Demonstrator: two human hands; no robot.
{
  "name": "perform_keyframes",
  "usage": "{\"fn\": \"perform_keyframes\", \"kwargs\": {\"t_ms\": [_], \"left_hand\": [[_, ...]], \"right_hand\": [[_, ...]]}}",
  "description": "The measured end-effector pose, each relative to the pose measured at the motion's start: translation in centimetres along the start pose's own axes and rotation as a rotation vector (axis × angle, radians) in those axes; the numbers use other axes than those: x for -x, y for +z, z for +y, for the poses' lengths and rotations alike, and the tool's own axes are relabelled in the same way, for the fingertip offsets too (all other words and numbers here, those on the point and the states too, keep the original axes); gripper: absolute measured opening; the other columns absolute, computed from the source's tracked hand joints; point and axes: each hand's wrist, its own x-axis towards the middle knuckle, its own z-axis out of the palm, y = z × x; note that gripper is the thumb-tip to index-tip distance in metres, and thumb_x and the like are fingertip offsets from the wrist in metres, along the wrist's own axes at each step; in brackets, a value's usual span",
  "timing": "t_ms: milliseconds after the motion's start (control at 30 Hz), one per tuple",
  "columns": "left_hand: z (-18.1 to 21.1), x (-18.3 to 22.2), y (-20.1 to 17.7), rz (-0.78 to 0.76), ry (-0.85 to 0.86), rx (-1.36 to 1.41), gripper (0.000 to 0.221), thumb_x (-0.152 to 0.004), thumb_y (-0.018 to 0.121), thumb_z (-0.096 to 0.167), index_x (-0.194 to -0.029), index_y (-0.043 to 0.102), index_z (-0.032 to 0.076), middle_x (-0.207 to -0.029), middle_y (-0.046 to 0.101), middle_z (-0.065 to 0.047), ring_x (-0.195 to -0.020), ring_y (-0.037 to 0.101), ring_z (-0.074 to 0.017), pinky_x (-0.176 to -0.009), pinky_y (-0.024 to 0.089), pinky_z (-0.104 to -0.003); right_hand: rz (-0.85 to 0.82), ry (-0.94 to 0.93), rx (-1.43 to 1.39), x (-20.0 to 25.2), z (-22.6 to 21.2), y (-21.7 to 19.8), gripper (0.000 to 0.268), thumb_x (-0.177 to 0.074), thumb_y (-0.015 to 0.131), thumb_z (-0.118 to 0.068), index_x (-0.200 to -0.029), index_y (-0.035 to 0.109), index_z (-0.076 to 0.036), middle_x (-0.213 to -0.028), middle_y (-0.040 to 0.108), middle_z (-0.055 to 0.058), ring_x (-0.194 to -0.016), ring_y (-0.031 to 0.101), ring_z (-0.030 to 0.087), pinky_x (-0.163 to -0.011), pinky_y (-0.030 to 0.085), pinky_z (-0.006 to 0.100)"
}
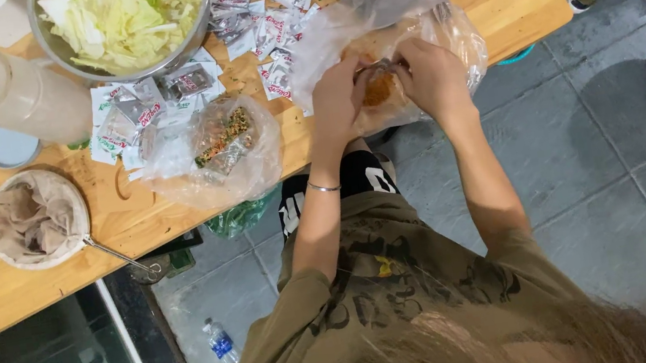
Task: The person sits at a wooden table and opens small foil seasoning packets one at a time, emptying their powdered contents into a plastic bag that already holds orange powder, with a pile of opened wrappers accumulating beside a bowl of chopped cabbage.
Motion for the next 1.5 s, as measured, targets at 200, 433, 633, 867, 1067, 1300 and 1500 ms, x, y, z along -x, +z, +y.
{"fn": "perform_keyframes", "kwargs": {"t_ms": [200, 433, 633, 867, 1067, 1300, 1500], "left_hand": [[2.0, 0.9, -1.7, -0.073, -0.132, 0.114, 0.048, -0.095, 0.070, 0.027, -0.139, 0.055, 0.013, -0.081, 0.072, -0.018, -0.078, 0.070, -0.0393, -0.067, 0.052, -0.048], [-4.6, 4.4, 0.1, -0.040, -0.180, 0.308, 0.022, -0.104, 0.065, 0.022, -0.120, 0.069, 0.009, -0.088, 0.075, -0.014, -0.079, 0.073, -0.0296, -0.071, 0.057, -0.040], [-5.6, 5.8, -3.9, -0.107, -0.229, 0.315, 0.023, -0.110, 0.055, 0.016, -0.125, 0.069, 0.007, -0.105, 0.073, -0.014, -0.093, 0.069, -0.0211, -0.087, 0.054, -0.035], [-5.0, 5.1, -9.7, -0.082, -0.406, 0.422, 0.028, -0.110, 0.051, 0.021, -0.123, 0.067, 0.003, -0.096, 0.075, -0.011, -0.079, 0.063, -0.0224, -0.077, 0.052, -0.036], [-7.4, 5.1, -7.4, -0.060, -0.321, 0.532, 0.034, -0.107, 0.051, 0.027, -0.119, 0.070, 0.002, -0.086, 0.077, -0.008, -0.081, 0.072, -0.0204, -0.076, 0.056, -0.035], [-4.9, 5.1, -6.6, -0.201, -0.299, 0.473, 0.036, -0.105, 0.051, 0.031, -0.119, 0.068, 0.002, -0.085, 0.077, -0.012, -0.081, 0.075, -0.0222, -0.081, 0.056, -0.035], [-4.0, 4.5, -7.5, -0.224, -0.368, 0.282, 0.038, -0.107, 0.048, 0.033, -0.118, 0.070, 0.004, -0.087, 0.078, -0.011, -0.086, 0.076, -0.0259, -0.081, 0.055, -0.036]], "right_hand": [[0.059, -0.011, 0.069, -0.7, -2.7, -3.6, 0.012, -0.091, 0.077, -0.008, -0.098, 0.068, -0.005, -0.094, 0.069, 0.016, -0.086, 0.068, 0.038, -0.072, 0.052, 0.048], [0.284, -0.407, -0.002, -5.9, -11.4, -0.5, 0.015, -0.089, 0.075, -0.006, -0.101, 0.066, -0.008, -0.096, 0.067, 0.011, -0.089, 0.067, 0.033, -0.078, 0.053, 0.043], [-0.003, -0.640, 0.041, -11.5, -18.6, 17.3, 0.026, -0.081, 0.072, -0.012, -0.106, 0.065, -0.010, -0.089, 0.069, 0.009, -0.079, 0.070, 0.031, -0.066, 0.054, 0.044], [-0.527, -0.565, -0.173, -12.1, -21.5, 14.2, 0.071, -0.081, 0.080, -0.042, -0.144, 0.059, -0.016, -0.074, 0.070, 0.019, -0.069, 0.069, 0.037, -0.061, 0.052, 0.048], [-0.342, -0.384, -0.019, -17.9, -7.7, 18.6, 0.014, -0.089, 0.069, -0.014, -0.101, 0.076, -0.010, -0.095, 0.074, 0.014, -0.095, 0.070, 0.036, -0.081, 0.054, 0.049], [-0.238, -0.547, 0.040, -19.6, -7.0, 22.1, 0.032, -0.081, 0.074, -0.016, -0.112, 0.073, -0.008, -0.113, 0.070, 0.016, -0.098, 0.067, 0.039, -0.078, 0.053, 0.050], [-0.157, -0.489, 0.227, -20.3, -5.8, 26.0, 0.027, -0.091, 0.072, -0.028, -0.109, 0.069, -0.007, -0.099, 0.067, 0.020, -0.083, 0.069, 0.037, -0.065, 0.054, 0.052]]}}
